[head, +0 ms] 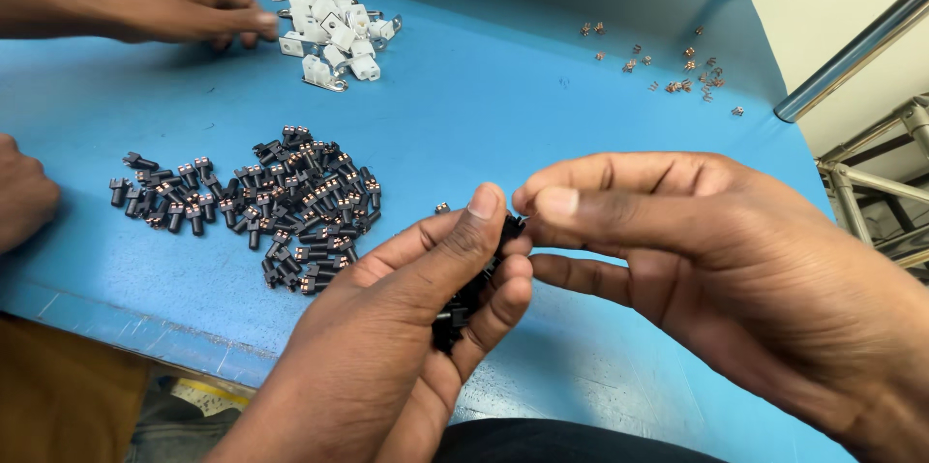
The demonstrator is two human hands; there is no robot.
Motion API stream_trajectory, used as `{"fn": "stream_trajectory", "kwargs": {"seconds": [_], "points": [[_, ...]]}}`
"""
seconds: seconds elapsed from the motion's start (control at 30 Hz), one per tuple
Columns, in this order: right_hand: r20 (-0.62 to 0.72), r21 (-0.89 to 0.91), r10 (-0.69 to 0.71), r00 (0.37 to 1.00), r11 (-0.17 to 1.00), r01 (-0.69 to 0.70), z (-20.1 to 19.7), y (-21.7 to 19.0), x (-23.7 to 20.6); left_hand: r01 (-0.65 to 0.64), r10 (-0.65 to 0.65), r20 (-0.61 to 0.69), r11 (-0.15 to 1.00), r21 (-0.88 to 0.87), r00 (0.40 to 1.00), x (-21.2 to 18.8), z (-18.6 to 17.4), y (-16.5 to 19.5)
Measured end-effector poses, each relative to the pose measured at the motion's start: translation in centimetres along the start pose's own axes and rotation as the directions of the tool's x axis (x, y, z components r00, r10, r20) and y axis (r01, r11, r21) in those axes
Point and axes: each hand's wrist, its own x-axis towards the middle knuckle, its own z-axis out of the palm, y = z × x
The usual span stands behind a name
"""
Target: The person repeatedly picks small black cylindrical components and copper-colored metal pieces from a blue work surface, aligns them, and presses them together by hand. The assembled units are placed into a growing pile on the table. Another person works nearby with white plastic parts, but the camera wearer focuses on the black and copper components.
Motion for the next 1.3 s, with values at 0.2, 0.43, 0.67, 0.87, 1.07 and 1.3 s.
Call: {"fn": "stream_trajectory", "kwargs": {"seconds": [0.2, 0.43, 0.67, 0.87, 1.07, 1.3], "points": [[0.055, 0.061, 0.037, 0.998, 0.997, -0.04, 0.2, 0.3, 0.0, -0.028, 0.022, 0.089, 0.998, 0.056, 0.996, 0.1, -1.0, 0.2], [-0.013, 0.066, 0.074, 0.997, 0.995, -0.073, 0.3, 1.0, 0.0, 0.021, -0.024, 0.068, 0.999, 0.042, 0.997, 0.6, -1.6, 0.0], [0.077, 0.111, 0.148, 0.986, 0.981, -0.156, -0.1, 1.2, -0.2, 0.117, -0.118, 0.015, 0.992, 0.055, 0.993, 0.7, -2.2, -0.2], [0.104, -0.118, 0.055, 0.993, 0.992, -0.042, 1.0, -0.3, 0.2, 0.13, -0.14, 0.094, 0.986, 0.099, 0.986, 0.7, -2.3, 0.4], [-0.025, -0.592, -0.207, 0.978, 0.791, 0.152, -0.6, 2.5, -0.2, 0.174, -0.16, -0.169, 0.982, 0.077, 0.973, 1.0, -1.1, -0.4], [-0.416, -0.623, -0.025, 0.909, 0.736, -0.265, -0.3, 3.0, 4.7, 0.15, -0.175, -0.303, 0.983, -0.105, 0.937, 1.3, -3.3, -0.2]]}}
